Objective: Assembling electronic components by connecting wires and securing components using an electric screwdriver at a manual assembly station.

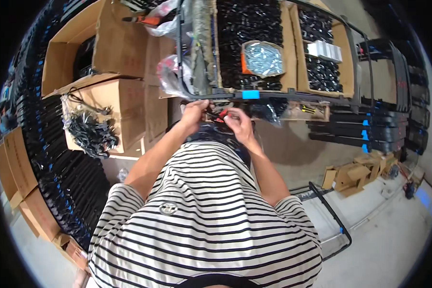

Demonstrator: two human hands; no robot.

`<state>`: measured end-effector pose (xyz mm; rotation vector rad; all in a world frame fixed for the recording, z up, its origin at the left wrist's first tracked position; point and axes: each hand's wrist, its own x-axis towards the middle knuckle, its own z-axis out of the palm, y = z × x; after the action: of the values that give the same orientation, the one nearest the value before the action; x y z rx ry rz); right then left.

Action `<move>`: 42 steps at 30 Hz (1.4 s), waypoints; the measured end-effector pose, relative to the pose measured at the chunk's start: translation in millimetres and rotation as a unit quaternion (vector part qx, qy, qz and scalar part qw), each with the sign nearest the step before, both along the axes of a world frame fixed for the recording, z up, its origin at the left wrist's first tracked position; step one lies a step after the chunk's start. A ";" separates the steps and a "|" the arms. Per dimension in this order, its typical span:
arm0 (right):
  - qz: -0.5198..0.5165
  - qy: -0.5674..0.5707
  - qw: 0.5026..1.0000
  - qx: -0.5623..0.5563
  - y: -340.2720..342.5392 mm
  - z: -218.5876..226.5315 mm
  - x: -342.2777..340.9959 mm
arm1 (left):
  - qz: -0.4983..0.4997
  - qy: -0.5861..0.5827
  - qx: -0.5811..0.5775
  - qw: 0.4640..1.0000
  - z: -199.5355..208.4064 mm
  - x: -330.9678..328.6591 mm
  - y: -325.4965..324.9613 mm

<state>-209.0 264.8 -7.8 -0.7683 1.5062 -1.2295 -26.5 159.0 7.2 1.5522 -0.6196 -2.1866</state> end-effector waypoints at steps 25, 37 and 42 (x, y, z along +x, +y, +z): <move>-0.032 0.473 0.836 0.276 1.4 -127.7 -187.8 | 0.015 -0.036 0.052 0.998 5.1 -0.9 -5.8; -0.140 -0.118 0.982 0.036 9.9 -31.0 -74.3 | -0.064 -0.047 0.024 0.997 13.8 15.6 1.6; 0.055 -0.194 0.979 0.019 -12.9 -11.5 -7.3 | -0.055 0.014 0.044 0.997 19.2 17.2 -3.9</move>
<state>-216.3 251.9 -19.3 -0.5407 1.1493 -1.1840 -9.3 155.2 26.4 1.5614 -0.6223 -2.3418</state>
